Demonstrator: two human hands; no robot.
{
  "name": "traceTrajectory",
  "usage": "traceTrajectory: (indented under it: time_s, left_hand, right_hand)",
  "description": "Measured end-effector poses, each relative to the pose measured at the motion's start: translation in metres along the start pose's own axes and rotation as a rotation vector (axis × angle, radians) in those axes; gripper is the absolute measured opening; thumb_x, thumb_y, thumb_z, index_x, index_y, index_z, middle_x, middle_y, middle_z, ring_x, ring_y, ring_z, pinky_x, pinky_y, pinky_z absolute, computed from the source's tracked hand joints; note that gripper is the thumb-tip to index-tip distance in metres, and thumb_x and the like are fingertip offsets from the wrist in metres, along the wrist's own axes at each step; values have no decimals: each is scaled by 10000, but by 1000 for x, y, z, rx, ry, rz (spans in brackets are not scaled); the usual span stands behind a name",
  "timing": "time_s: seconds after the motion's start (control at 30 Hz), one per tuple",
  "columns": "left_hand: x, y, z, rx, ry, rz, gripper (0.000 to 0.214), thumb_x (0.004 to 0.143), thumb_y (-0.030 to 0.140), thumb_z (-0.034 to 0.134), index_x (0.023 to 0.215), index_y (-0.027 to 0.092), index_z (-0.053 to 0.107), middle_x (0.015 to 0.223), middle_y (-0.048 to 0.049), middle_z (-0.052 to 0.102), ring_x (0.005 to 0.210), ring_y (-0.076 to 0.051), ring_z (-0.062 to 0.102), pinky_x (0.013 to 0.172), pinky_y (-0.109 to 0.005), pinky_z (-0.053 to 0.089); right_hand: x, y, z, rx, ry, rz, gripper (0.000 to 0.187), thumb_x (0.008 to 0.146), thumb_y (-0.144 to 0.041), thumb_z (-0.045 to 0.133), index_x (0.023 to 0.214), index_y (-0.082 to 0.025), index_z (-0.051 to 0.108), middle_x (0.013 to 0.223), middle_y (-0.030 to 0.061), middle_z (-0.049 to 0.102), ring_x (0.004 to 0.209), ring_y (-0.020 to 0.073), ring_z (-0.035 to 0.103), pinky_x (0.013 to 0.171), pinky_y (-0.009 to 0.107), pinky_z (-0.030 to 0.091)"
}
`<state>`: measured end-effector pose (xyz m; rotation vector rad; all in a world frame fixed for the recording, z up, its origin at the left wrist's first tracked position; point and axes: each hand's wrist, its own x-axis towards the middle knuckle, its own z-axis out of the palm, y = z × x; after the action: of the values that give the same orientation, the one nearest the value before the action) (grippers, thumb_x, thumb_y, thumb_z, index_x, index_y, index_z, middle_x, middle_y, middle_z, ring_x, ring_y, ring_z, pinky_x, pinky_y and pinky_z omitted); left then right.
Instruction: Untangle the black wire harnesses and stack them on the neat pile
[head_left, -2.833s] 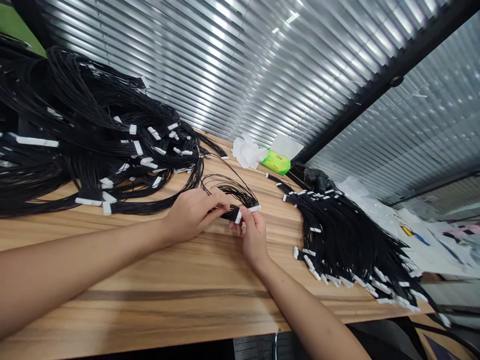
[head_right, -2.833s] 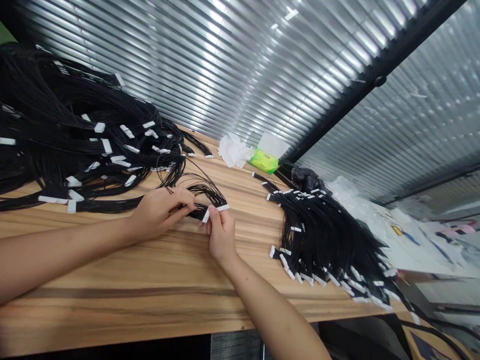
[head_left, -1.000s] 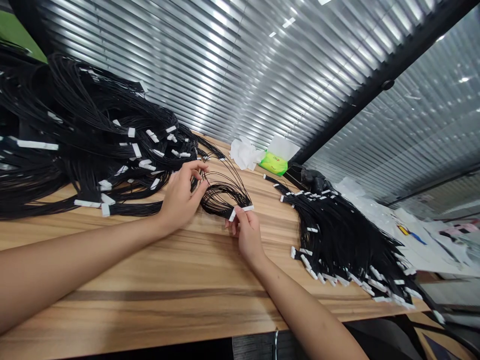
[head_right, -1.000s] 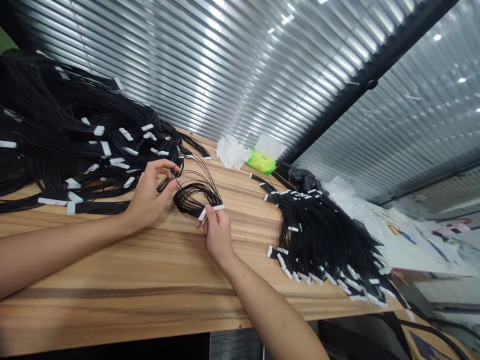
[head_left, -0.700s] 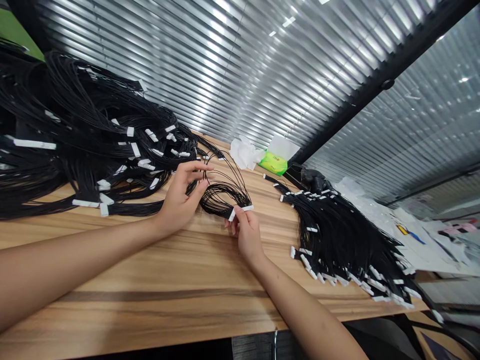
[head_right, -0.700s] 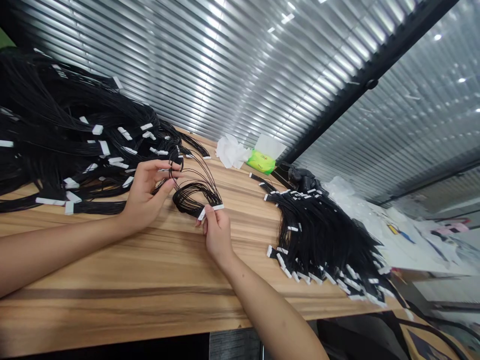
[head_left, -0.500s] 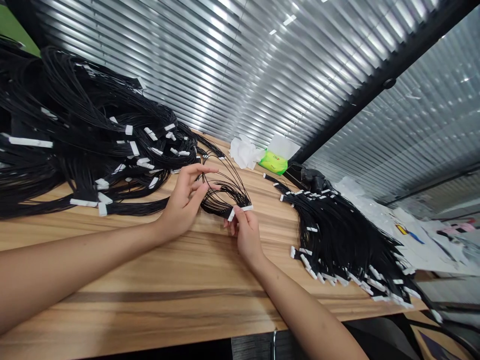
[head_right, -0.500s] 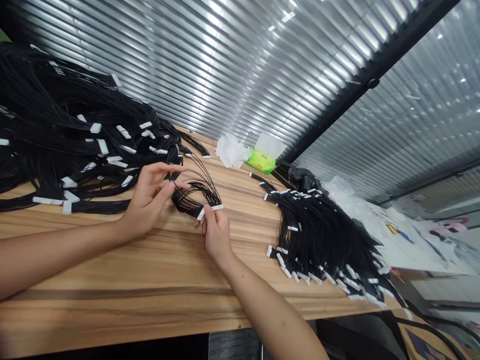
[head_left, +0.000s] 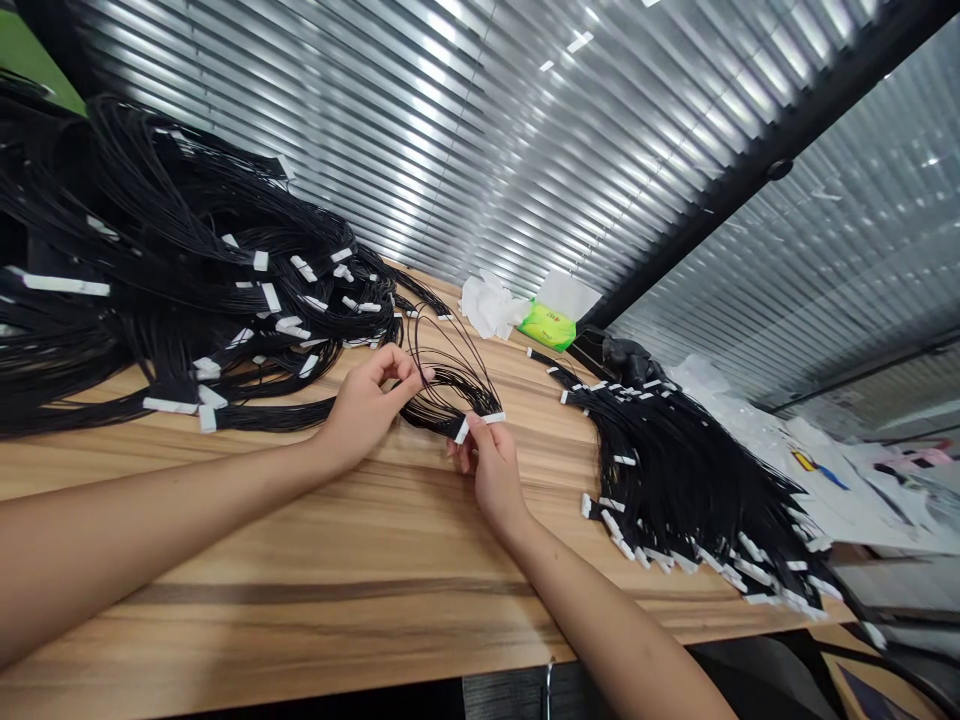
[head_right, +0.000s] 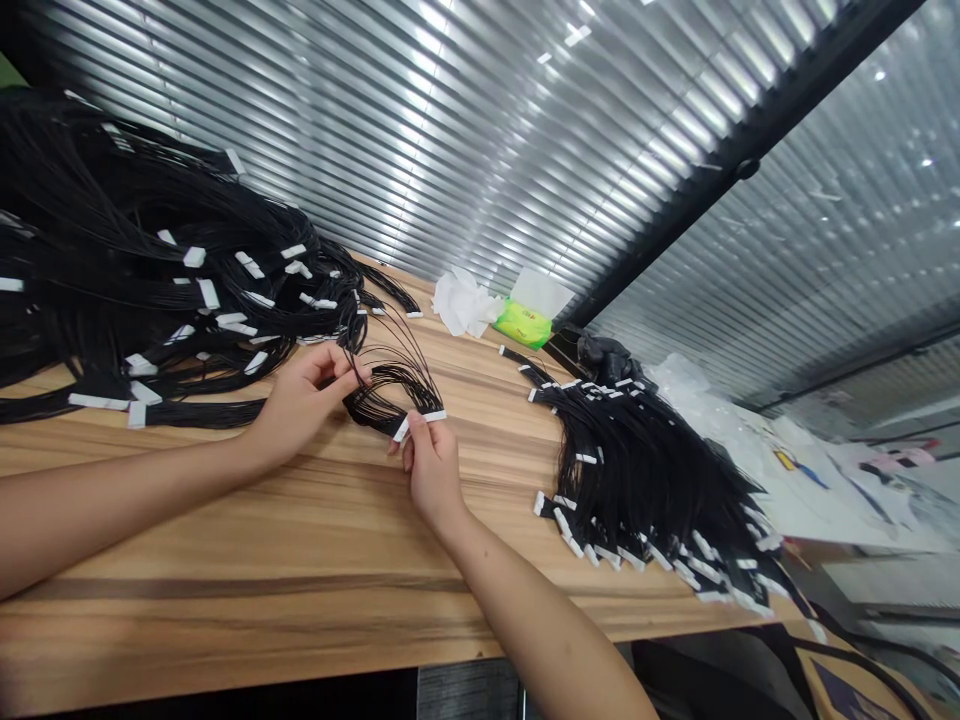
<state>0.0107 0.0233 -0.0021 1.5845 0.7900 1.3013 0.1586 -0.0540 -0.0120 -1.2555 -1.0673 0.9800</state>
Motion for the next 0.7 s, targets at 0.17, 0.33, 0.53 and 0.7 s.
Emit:
traceTrajectory:
  time_s: [0.17,0.33,0.53,0.7]
  left_hand:
    - [-1,1,-2,329,-18,37,282,917,286,316,821,205,569,869,-13,637,907,-184,550,943,-375,378]
    - [-9,7,0,397,-102,145,313,910,230,303,1139,225,516,1257,-37,561,1211,-205,446,1095,-433,253]
    - [-9,0,2,301,-28,131,256,887,332,475,1103,216,403,1285,-102,518,1232,-216,464,1081,-428,321]
    - [0,-11,1,252,19,167,358,875,251,494,1188,238,320,1356,-91,456,1303,-187,408,1119,-411,288]
  right_hand:
    - [-2,-3,1,-36,-6,-7,378,852,-445,483,592,-176,538,532,-4,559,432,93,380,454,247,287]
    - [-3,-3,2,-42,-24,4,386,859,-458,475,603,-176,539,525,-12,553,432,91,373,457,244,290]
    - [-5,-2,3,-125,-90,14,439,866,-483,454,563,-177,538,447,-33,476,414,93,369,447,244,279]
    - [-5,0,3,-187,-153,29,477,872,-479,437,517,-177,537,438,-25,466,413,94,381,457,245,288]
